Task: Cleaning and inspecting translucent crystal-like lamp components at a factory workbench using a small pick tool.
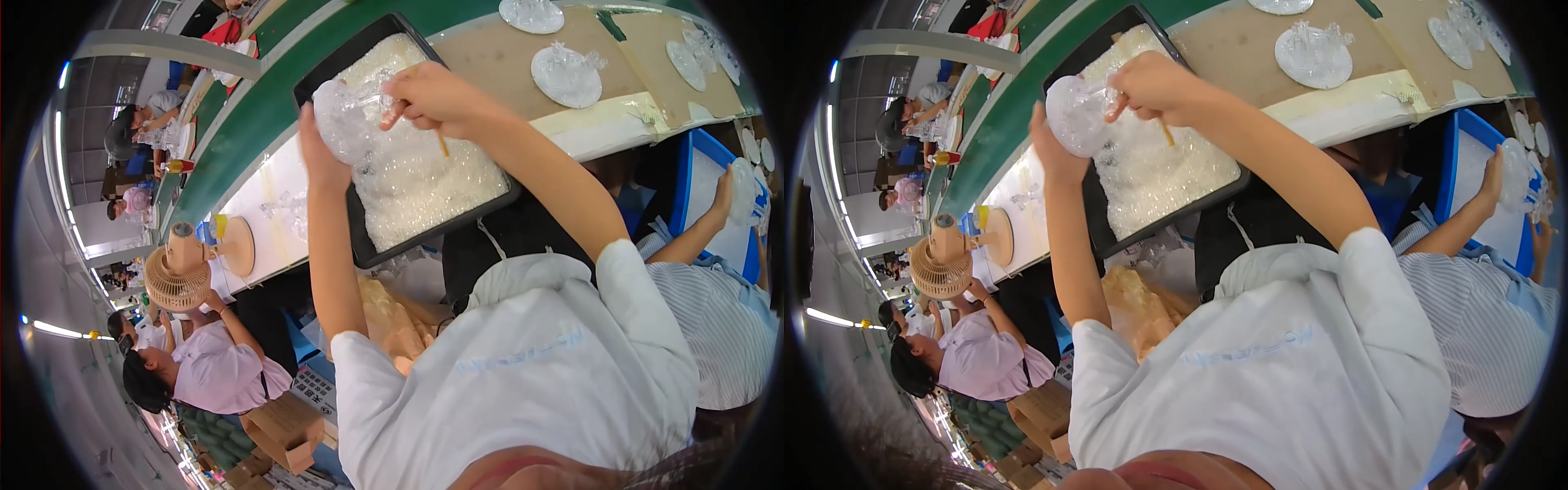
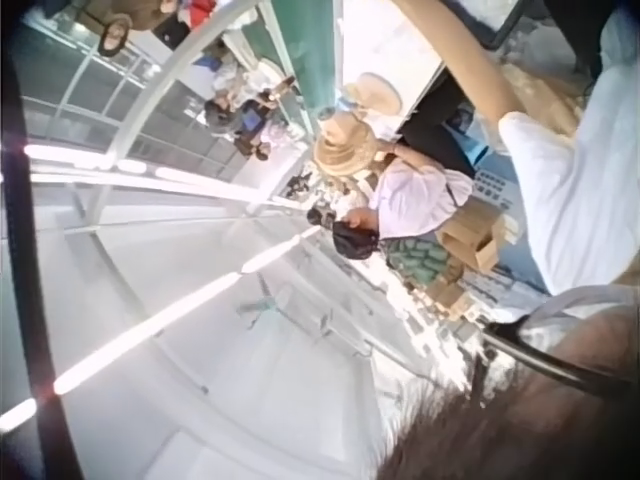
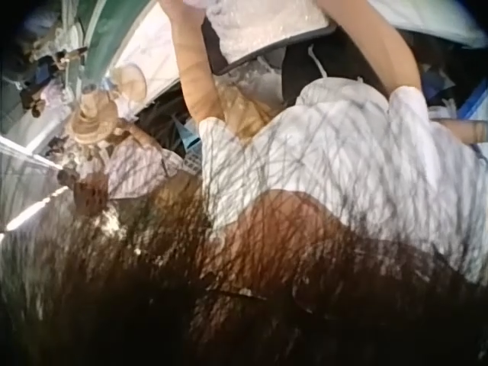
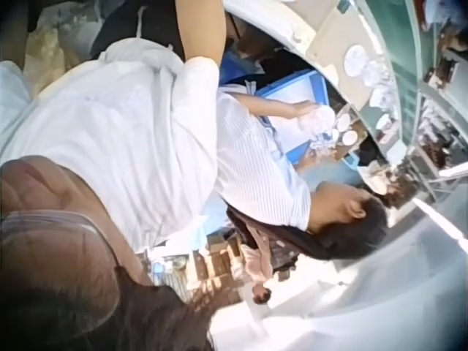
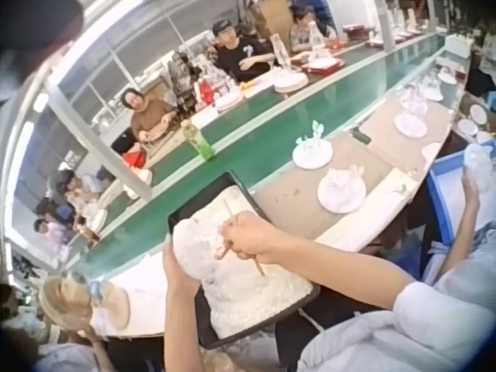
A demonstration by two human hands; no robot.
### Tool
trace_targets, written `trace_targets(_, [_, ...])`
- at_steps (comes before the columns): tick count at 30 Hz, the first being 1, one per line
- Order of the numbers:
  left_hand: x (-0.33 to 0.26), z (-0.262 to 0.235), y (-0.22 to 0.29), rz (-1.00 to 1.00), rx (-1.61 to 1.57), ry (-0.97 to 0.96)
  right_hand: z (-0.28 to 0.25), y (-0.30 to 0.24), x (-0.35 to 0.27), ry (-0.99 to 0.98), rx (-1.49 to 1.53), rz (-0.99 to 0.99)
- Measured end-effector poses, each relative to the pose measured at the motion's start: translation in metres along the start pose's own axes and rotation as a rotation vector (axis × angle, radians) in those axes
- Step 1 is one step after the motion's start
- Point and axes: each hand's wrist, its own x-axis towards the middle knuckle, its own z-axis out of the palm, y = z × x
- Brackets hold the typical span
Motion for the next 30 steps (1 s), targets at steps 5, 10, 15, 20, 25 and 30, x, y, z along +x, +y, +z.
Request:
trace_targets(5, [0.000,0.026,0.034,-0.336,-0.897,0.092,-0.008,-0.007,0.002,0.083,0.012,0.012])
trace_targets(10, [-0.005,0.018,0.028,-0.285,-0.776,0.004,0.010,-0.001,0.000,0.021,-0.087,-0.029])
trace_targets(15, [-0.016,0.009,0.033,-0.232,-0.885,0.118,0.007,-0.004,-0.001,-0.032,-0.113,-0.122])
trace_targets(20, [-0.022,-0.012,0.032,-0.227,-0.940,0.161,0.013,-0.008,-0.028,0.078,-0.627,-0.424])
trace_targets(25, [-0.027,0.006,0.047,-0.282,-1.022,0.086,0.030,-0.005,-0.032,-0.013,-0.924,-0.714])
trace_targets(30, [-0.025,0.019,0.048,-0.237,-1.038,-0.013,0.033,-0.001,-0.028,0.020,-0.936,-0.799])
